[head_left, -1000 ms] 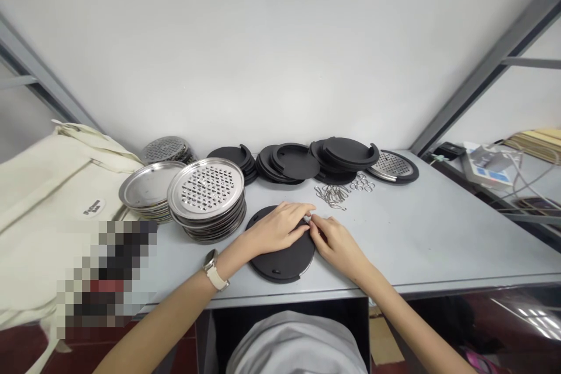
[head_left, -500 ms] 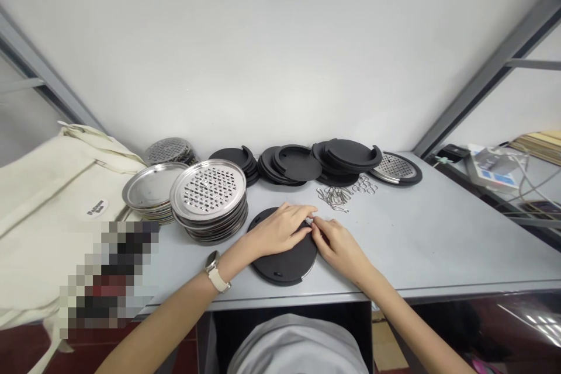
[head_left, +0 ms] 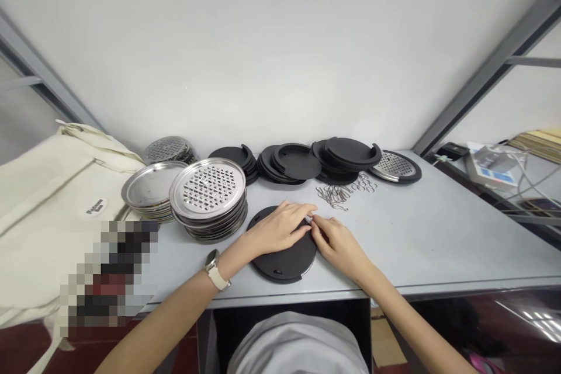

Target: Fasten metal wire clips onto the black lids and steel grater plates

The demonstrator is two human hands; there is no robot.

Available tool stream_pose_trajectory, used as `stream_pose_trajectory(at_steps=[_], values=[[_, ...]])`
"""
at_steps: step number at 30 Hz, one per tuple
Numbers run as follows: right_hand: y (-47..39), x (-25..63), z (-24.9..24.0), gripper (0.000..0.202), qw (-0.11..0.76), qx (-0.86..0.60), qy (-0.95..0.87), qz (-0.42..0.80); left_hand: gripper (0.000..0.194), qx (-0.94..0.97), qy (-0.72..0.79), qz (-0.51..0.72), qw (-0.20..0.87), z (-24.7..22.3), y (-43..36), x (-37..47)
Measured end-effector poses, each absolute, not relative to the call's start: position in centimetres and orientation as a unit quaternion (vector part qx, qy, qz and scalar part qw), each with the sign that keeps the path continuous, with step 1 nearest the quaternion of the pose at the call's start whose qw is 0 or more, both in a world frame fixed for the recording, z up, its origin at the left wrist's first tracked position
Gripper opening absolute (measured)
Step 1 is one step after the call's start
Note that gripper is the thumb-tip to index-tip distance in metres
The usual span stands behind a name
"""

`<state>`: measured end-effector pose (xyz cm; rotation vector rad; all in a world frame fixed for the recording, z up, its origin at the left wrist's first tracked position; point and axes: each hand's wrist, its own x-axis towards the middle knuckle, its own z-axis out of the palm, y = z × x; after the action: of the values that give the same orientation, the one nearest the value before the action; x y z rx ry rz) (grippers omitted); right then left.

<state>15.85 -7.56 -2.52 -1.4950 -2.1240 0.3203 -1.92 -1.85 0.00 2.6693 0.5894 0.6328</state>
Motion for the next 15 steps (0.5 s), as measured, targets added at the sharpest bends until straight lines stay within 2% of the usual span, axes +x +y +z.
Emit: stream_pose_trajectory(at_steps=[15], values=[[-7.59,15.87,-2.57,0.023,0.248,-0.553,-0.787,0.113,0.043,0.929,0.214,0.228,0.196,-0.61,-1.51,-1.96]])
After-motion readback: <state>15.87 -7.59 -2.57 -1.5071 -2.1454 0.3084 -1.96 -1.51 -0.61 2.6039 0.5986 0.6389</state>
